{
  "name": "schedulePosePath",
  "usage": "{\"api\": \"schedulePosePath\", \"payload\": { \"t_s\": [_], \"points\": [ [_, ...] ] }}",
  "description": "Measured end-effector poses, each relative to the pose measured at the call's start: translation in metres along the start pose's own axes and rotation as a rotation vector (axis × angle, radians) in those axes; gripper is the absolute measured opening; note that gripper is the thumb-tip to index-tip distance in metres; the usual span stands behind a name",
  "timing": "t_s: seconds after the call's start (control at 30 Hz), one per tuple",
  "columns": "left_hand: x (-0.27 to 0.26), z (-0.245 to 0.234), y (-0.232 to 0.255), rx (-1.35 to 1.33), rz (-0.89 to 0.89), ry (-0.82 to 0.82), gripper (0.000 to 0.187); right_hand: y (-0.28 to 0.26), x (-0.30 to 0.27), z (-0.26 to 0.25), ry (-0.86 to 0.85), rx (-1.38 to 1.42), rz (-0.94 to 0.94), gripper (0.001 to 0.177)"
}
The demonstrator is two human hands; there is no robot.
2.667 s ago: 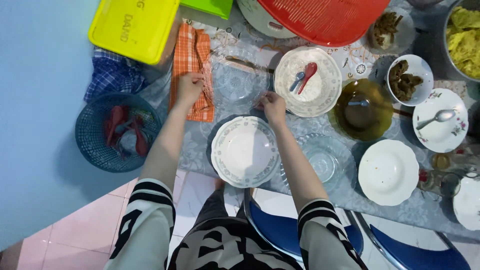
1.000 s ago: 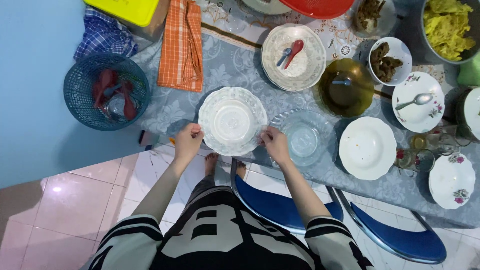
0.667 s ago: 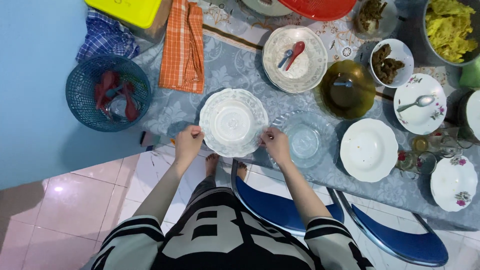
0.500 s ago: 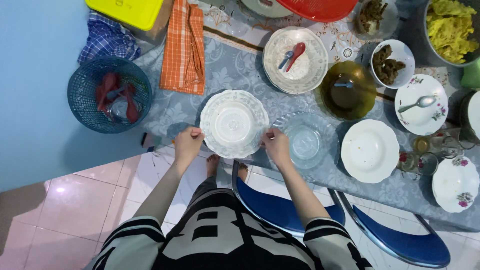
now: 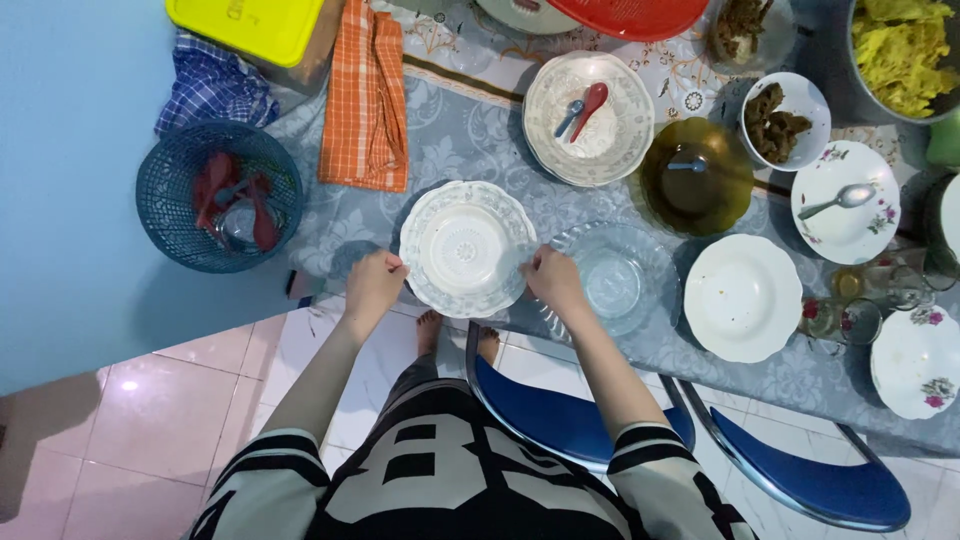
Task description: The person clears used dishes, bowls, and glasses from a dining table and carries them to a nearby counter area. They handle items one at a time, including plates, a glass bowl, a yellow bowl, and drinking glasses, placing them into a large metal basin or on the counter.
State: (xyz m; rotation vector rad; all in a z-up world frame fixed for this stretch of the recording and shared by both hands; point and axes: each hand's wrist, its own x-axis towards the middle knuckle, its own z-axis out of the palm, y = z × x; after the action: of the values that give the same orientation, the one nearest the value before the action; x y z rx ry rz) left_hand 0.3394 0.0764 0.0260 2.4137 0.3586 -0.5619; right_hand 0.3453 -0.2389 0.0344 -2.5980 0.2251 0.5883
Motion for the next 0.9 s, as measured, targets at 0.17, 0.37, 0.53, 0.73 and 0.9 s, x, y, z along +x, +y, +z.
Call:
{"api": "schedulePosePath", "payload": {
  "t_s": [0.17,0.37,0.53,0.73,0.9],
  "points": [
    [-0.003,-0.008,0.013,0.033,-0.03,-0.055,0.019,-0.002,0.018,-0.007,-0.108,-0.127,0.035,0.031],
    [0.007,-0.007,0.006,0.027,-0.038,-0.096,0.021,0.004,0.039,-0.001,-0.196,-0.259,0.051,0.037],
    [0.007,-0.012,0.008,0.029,0.011,-0.121,0.022,0.012,0.053,0.007,-0.248,-0.266,0.019,0.034],
    [0.001,-0.028,0.021,0.122,0.013,-0.147,0.028,0.002,0.037,-0.018,-0.222,-0.189,0.074,0.032],
    [-0.008,-0.03,0.071,0.04,0.088,-0.124,0.036,0.01,-0.039,-0.102,0.037,0.209,0.173,0.032]
  ]
}}
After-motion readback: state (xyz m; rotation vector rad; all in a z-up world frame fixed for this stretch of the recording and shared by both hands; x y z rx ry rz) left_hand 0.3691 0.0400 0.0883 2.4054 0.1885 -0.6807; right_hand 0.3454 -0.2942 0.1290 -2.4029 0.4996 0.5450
